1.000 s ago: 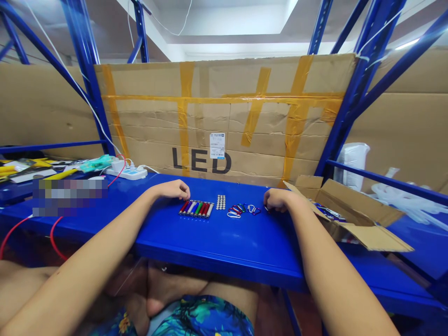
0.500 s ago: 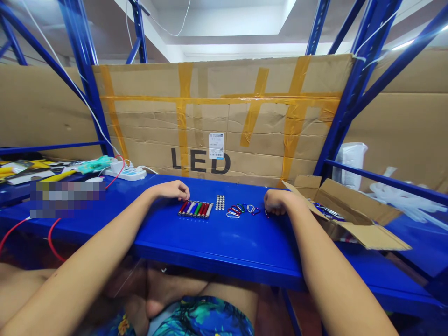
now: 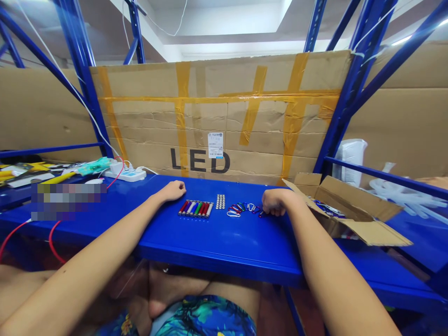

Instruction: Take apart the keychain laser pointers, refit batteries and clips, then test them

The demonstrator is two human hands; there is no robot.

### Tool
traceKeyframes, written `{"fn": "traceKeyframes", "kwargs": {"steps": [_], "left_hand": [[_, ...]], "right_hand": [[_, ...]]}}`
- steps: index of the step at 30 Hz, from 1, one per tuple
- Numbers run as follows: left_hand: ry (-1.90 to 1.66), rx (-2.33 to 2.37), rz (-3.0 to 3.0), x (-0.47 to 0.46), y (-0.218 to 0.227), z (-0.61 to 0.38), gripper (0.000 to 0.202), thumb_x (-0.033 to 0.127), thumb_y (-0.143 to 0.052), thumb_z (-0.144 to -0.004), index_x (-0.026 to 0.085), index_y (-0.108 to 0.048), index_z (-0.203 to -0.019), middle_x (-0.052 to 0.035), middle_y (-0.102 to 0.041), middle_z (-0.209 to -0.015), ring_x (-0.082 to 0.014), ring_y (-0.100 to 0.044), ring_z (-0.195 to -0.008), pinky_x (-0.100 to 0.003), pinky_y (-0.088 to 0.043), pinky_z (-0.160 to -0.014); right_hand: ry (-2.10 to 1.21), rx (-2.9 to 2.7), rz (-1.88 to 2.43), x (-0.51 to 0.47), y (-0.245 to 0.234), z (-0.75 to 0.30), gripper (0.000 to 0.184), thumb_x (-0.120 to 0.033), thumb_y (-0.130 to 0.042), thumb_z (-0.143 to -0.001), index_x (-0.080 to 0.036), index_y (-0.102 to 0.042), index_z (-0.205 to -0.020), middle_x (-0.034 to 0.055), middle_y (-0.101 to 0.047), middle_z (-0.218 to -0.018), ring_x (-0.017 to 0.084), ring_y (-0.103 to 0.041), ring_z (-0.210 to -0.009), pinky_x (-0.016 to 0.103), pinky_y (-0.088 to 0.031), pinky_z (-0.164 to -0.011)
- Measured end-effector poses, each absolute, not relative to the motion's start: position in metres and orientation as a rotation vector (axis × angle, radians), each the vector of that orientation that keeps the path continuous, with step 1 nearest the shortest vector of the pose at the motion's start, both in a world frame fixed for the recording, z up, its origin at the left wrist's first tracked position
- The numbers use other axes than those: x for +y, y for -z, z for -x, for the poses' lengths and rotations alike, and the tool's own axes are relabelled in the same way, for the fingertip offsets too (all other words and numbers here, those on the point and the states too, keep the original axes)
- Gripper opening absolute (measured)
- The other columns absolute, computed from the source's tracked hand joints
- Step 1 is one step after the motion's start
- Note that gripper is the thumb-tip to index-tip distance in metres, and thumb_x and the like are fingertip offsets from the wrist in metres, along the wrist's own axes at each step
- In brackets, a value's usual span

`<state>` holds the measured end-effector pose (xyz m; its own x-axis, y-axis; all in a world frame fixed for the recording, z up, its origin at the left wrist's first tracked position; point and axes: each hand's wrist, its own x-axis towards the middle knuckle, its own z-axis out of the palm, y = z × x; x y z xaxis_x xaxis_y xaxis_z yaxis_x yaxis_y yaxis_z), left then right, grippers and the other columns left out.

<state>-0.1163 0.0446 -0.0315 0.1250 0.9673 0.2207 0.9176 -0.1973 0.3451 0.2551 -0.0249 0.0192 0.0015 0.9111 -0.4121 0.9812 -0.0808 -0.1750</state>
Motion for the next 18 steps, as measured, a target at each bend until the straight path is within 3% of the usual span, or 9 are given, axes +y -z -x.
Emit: {"fn": "traceKeyframes", "kwargs": {"steps": [13,18], "left_hand": [[-0.598,1.906,-2.266,0.047,0.033,0.117,0.007,0.024,-0.057,-0.074,0.019,-0.061,-0.074,-0.0083,-0.071,-0.088,-0.0211,-0.063,-0.081,-0.027,-0.046,-0.073],[-0.590,1.902,-2.263,0.049,0.033,0.118,0.007,0.024,-0.057,-0.074,0.019,-0.062,-0.075,-0.0085,-0.070,-0.088,-0.0215,-0.063,-0.082,-0.027,-0.046,-0.073]], "right_hand": [[0.659,2.048,-2.115,-0.019,-0.017,-0.262,0.004,-0.014,-0.058,-0.068,-0.013,-0.060,-0.065,0.0048,-0.061,-0.059,0.015,-0.057,-0.050,0.029,-0.048,-0.053],[0.402,2.276,-2.242,-0.012,-0.023,-0.261,0.011,-0.018,-0.052,-0.075,-0.016,-0.058,-0.066,0.0046,-0.061,-0.061,0.013,-0.053,-0.048,0.026,-0.042,-0.053]]}}
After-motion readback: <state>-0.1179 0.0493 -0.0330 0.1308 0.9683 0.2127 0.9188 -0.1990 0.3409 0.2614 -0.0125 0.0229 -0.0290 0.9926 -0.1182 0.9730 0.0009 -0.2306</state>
